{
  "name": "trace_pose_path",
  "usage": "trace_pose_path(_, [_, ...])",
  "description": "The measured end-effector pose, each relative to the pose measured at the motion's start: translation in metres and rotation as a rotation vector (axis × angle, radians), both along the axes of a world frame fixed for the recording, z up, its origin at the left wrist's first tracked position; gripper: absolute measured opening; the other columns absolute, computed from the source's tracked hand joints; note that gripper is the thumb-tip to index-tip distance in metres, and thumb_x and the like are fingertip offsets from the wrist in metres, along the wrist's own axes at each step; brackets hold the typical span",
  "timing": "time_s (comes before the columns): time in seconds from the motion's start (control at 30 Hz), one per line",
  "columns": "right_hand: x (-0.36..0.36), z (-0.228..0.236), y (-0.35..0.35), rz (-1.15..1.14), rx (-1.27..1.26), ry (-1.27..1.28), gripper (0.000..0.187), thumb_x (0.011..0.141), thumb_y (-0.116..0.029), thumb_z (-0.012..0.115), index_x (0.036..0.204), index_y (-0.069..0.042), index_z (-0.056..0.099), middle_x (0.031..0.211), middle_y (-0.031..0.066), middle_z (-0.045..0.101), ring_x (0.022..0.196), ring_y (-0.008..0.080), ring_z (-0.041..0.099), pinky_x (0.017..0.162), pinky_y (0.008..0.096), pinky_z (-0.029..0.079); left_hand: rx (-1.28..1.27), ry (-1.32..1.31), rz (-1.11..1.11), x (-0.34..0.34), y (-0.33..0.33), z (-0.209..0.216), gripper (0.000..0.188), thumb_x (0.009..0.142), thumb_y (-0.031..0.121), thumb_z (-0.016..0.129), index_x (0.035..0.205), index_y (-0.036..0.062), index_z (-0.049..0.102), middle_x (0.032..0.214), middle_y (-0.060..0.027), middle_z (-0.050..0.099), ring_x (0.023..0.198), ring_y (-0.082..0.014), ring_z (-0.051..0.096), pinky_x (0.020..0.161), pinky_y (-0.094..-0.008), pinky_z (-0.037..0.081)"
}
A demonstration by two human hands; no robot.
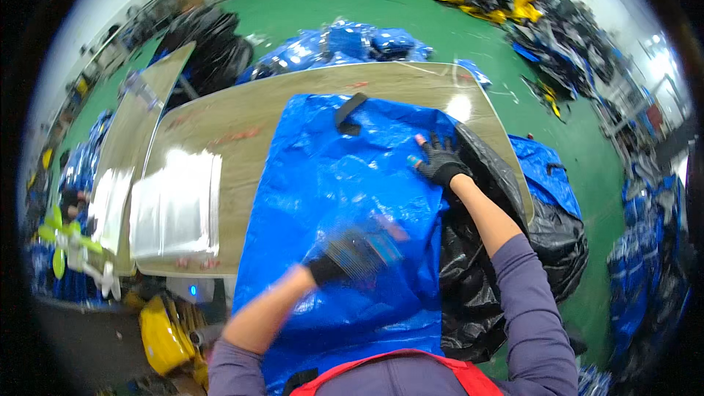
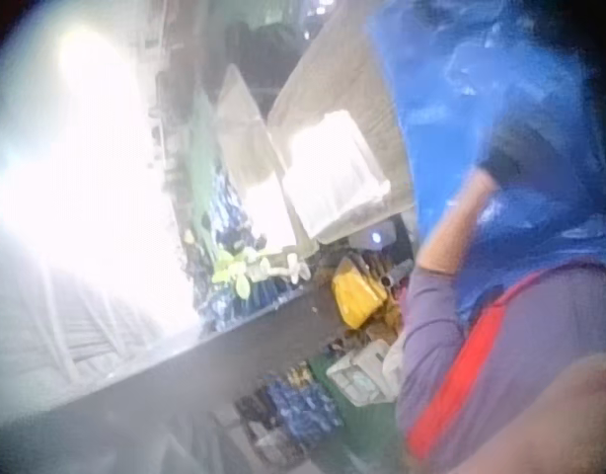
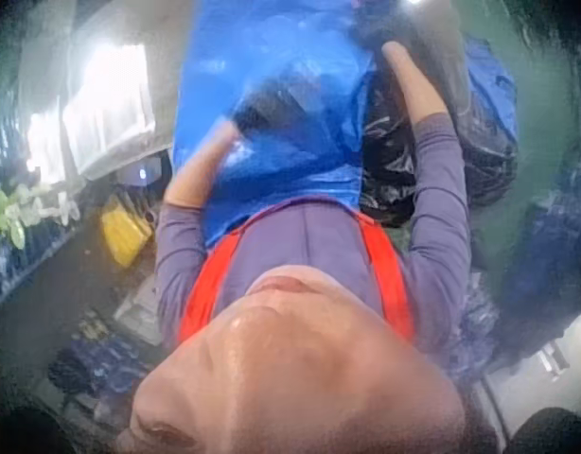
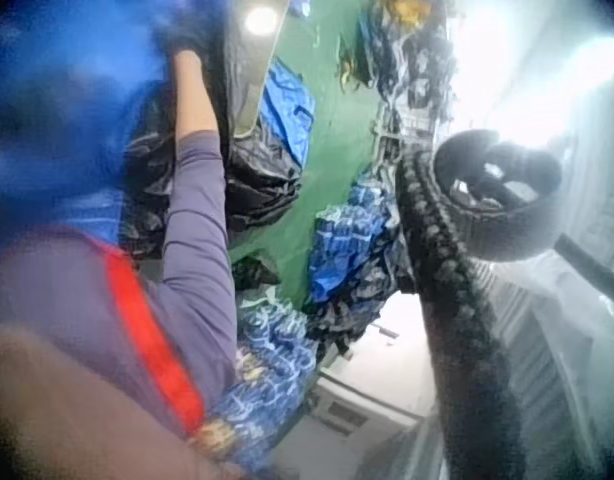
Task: The person repeatedly folds blue and black plastic bags, places them into clear plastic packaging, and seals the packages on a table. The person handles the bags one at a time, folding and inserting them into the packaging, then sealing each package before moving to the next.
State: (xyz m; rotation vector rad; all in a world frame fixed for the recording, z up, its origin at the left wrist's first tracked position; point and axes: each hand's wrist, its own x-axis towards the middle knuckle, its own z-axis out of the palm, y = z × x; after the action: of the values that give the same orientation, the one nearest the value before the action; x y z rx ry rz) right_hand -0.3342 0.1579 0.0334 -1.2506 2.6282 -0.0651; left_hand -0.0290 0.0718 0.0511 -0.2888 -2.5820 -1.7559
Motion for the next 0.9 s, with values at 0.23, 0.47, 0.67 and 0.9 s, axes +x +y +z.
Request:
trace_pose_path(0.23, [0.010, 0.099, 0.170, -0.137, -0.535, 0.563, 0.042, 0.081, -0.034, 0.060, 0.108, -0.002, 0.061, 0.104, 0.0247, 0.062, 0.102, 0.0361, 0.060, 0.087, 0.0445, 0.047, 0.729, -0.597, 0.609, -0.043, -0.317, -0.044, 0.049, 0.093, 0.040, 0.054, 0.129, 0.0077, 0.053, 0.126, -0.0140, 0.058, 0.113, -0.0261, 0.056, 0.098, -0.0378, 0.044])
trace_pose_path(0.47, [0.036, 0.059, 0.250, -0.671, -0.008, 0.016, 0.071, 0.090, -0.064, 0.038, 0.108, 0.001, 0.061, 0.092, 0.0286, 0.065, 0.088, 0.0443, 0.063, 0.078, 0.0517, 0.049, 0.314, -0.275, 0.918, -0.056, -0.307, -0.064, 0.060, 0.091, 0.049, 0.055, 0.132, 0.0053, 0.051, 0.120, -0.0127, 0.060, 0.107, -0.0266, 0.057, 0.091, -0.0388, 0.045])
trace_pose_path(0.67, [-0.007, 0.069, 0.236, -0.503, -0.401, 0.316, 0.042, 0.090, -0.043, 0.050, 0.100, -0.005, 0.062, 0.086, 0.0256, 0.064, 0.079, 0.0430, 0.062, 0.069, 0.0492, 0.049, -1.242, 0.248, 1.034, 0.052, -0.383, -0.041, 0.049, 0.091, 0.042, 0.051, 0.121, 0.0035, 0.055, 0.109, -0.0212, 0.064, 0.095, -0.0390, 0.061, 0.085, -0.0441, 0.047])
trace_pose_path(0.9, [-0.024, 0.059, 0.242, -0.568, -0.193, 0.053, 0.068, 0.087, -0.063, 0.045, 0.085, 0.001, 0.069, 0.080, 0.0249, 0.065, 0.077, 0.0421, 0.064, 0.070, 0.0485, 0.049, -1.145, 0.053, 1.152, 0.028, -0.264, -0.040, 0.067, 0.091, 0.036, 0.053, 0.141, -0.0033, 0.033, 0.141, -0.0271, 0.039, 0.132, -0.0405, 0.035, 0.112, -0.0428, 0.026])
